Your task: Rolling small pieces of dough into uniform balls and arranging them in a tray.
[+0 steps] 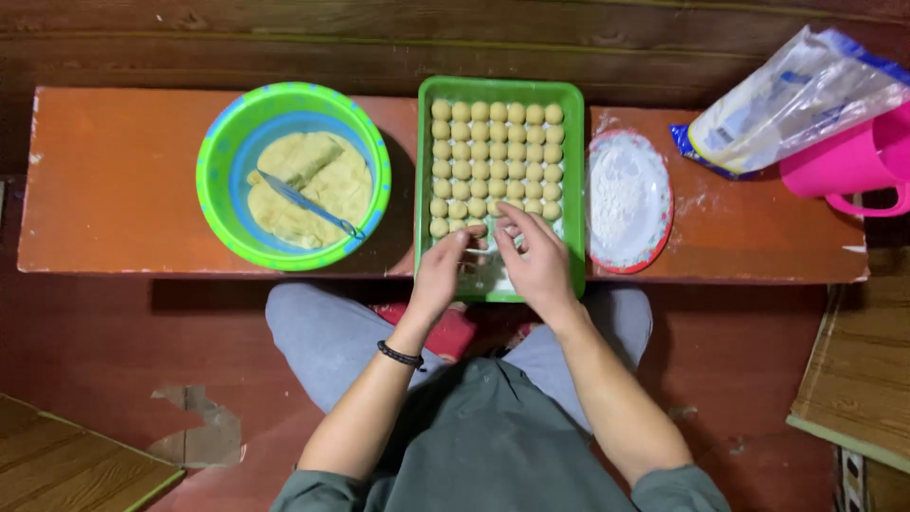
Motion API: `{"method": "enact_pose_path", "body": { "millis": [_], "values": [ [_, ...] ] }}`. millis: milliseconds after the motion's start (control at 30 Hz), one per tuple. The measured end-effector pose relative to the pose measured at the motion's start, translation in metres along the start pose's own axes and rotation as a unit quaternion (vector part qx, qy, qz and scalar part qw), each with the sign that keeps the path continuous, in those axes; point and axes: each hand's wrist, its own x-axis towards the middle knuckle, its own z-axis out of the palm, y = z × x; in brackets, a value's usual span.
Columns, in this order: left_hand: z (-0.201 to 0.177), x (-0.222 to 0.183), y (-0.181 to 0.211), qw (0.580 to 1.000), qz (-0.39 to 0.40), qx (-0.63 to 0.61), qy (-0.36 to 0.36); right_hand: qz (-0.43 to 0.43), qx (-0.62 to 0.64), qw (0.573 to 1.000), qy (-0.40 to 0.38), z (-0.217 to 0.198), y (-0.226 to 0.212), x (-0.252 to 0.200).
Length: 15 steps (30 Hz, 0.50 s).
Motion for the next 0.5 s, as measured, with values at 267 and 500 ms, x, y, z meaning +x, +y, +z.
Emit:
{"method": "enact_pose_path", "body": {
  "millis": [267,500],
  "values": [
    [0.045,-0.026,0.111,0.955,0.063,-0.283,-0.061,-0.109,-0.026,0.994,0.005,0.037,0.028,0.008],
    [0.064,0.009,0.048,0.85,0.462,0.243,0.064,-0.036,0.413,0.91,0.028,-0.033,-0.101,0.007]
  ]
}}
